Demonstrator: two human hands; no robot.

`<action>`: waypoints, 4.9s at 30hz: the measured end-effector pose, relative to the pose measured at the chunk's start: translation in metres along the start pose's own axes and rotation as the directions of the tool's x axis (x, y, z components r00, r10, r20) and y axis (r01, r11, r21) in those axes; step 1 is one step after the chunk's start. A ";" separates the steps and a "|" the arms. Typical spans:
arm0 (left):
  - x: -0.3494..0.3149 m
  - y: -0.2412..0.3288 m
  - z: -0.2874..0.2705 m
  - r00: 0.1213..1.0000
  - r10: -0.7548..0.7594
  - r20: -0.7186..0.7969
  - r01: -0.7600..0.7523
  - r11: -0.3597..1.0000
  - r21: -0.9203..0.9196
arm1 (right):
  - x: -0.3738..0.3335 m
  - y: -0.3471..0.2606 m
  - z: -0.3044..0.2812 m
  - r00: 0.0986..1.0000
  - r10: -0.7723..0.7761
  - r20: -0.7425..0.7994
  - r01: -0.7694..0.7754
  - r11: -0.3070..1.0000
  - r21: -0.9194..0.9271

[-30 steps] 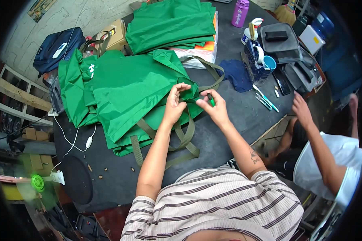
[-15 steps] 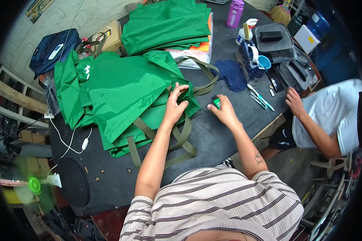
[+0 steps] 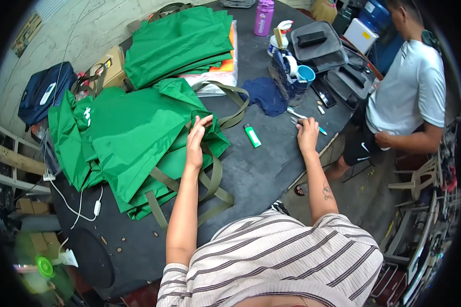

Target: Preparing and cleaning green tote bags by singeing loose threads with a lighter and wiping them with a cloth.

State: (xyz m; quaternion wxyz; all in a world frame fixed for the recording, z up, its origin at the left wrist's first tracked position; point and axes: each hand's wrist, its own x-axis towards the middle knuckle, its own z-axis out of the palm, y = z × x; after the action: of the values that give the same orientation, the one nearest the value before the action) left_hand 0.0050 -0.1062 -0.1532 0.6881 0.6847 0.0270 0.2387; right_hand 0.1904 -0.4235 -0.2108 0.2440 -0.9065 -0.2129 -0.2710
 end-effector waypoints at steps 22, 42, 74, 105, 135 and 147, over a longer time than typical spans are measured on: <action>-0.001 -0.011 0.006 0.998 -0.037 -0.055 0.044 0.990 0.133 | 0.001 -0.202 0.006 0.883 -0.171 0.438 -0.270 0.577 0.770; -0.003 -0.008 0.008 0.995 -0.008 -0.104 0.024 0.987 0.159 | -0.002 -0.200 0.014 0.872 -0.156 0.465 -0.321 0.534 0.782; 0.043 0.014 0.034 0.950 -0.139 -0.281 0.228 0.923 0.311 | 0.030 -0.213 -0.002 0.967 -0.238 0.094 0.173 0.879 0.444; -0.003 0.020 0.033 0.975 0.172 -0.140 -0.065 0.824 0.564 | 0.018 -0.199 0.020 0.684 -0.017 0.729 -0.728 0.046 0.684; -0.036 -0.031 0.064 0.957 0.070 -0.283 0.058 0.905 0.421 | -0.018 -0.155 0.001 0.917 -0.036 0.397 -0.175 0.859 0.482; -0.037 -0.048 0.065 0.924 0.099 -0.369 0.111 0.855 0.507 | -0.053 -0.182 0.006 0.960 -0.204 0.194 0.112 0.909 0.401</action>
State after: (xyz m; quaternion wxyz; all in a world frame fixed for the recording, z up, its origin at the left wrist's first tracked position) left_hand 0.0097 -0.1774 -0.2055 0.4597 0.7846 0.2260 0.3492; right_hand 0.0580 -0.2894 -0.1869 0.3685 -0.8455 -0.3621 -0.1352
